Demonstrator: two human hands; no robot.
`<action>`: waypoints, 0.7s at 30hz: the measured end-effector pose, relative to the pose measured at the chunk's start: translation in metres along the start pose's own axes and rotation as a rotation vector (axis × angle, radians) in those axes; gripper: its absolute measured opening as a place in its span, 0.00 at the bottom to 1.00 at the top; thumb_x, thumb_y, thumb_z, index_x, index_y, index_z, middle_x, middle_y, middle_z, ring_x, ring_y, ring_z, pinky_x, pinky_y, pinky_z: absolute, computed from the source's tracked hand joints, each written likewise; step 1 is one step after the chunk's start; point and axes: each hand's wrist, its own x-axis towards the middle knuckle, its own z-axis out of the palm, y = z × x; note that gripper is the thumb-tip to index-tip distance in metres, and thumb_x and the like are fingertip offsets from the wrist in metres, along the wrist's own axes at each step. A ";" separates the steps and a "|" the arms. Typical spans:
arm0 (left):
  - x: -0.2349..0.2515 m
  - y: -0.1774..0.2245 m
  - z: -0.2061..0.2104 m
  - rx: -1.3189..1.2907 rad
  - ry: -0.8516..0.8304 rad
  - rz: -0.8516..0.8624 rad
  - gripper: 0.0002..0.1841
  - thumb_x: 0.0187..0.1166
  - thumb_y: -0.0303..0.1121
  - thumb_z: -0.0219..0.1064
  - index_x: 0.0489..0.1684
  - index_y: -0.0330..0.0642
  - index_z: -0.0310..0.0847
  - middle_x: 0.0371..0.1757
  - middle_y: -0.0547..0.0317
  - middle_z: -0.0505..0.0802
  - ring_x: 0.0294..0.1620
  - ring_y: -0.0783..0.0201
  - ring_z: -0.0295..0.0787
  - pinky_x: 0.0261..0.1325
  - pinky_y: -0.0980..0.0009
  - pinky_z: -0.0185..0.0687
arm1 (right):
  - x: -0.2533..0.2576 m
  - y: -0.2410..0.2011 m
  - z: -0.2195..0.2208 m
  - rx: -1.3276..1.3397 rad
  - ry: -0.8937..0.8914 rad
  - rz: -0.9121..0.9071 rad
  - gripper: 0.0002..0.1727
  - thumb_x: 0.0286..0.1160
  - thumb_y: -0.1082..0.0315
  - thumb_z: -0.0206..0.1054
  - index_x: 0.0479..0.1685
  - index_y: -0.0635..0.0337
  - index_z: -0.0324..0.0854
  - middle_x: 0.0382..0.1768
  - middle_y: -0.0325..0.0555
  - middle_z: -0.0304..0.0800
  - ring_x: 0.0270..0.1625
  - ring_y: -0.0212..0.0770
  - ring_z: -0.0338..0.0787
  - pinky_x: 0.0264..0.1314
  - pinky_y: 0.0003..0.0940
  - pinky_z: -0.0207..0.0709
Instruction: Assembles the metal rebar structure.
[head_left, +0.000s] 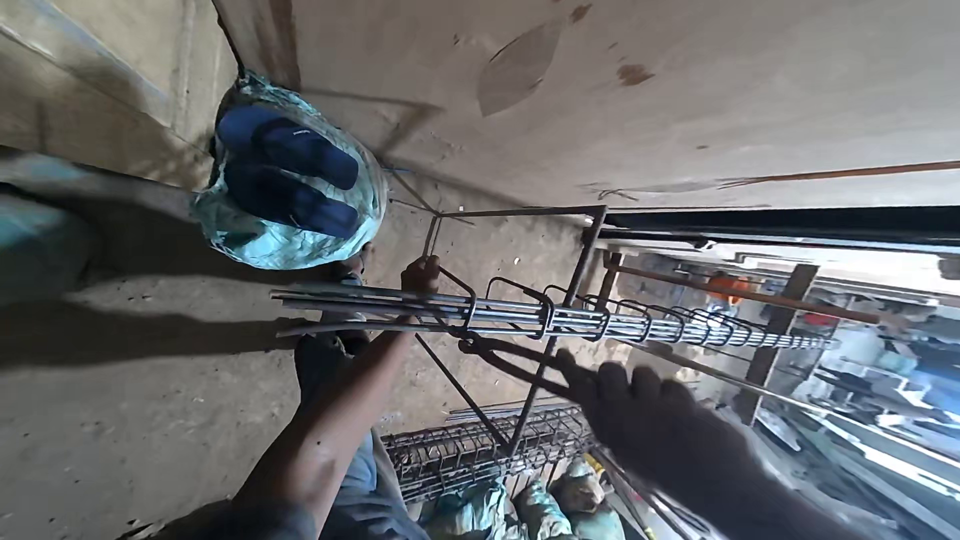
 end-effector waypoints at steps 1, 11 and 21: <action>0.000 -0.001 0.000 0.023 -0.011 0.005 0.24 0.92 0.42 0.50 0.41 0.30 0.86 0.35 0.41 0.89 0.41 0.46 0.86 0.49 0.43 0.76 | 0.009 0.016 -0.004 -0.006 -0.031 -0.078 0.30 0.74 0.75 0.66 0.80 0.57 0.75 0.41 0.66 0.88 0.33 0.68 0.90 0.21 0.55 0.79; -0.002 0.005 0.000 -0.006 0.015 -0.032 0.22 0.91 0.42 0.54 0.46 0.30 0.88 0.43 0.36 0.92 0.49 0.40 0.89 0.57 0.39 0.78 | 0.002 0.016 0.006 1.241 -0.829 0.309 0.16 0.90 0.53 0.58 0.54 0.53 0.84 0.24 0.43 0.82 0.20 0.38 0.79 0.22 0.34 0.75; 0.003 0.004 -0.001 0.013 -0.015 -0.049 0.24 0.92 0.45 0.52 0.43 0.33 0.87 0.41 0.38 0.92 0.47 0.41 0.89 0.53 0.39 0.78 | -0.018 -0.036 -0.007 0.695 -0.658 0.449 0.40 0.68 0.54 0.74 0.85 0.40 0.65 0.42 0.51 0.91 0.35 0.56 0.92 0.38 0.59 0.84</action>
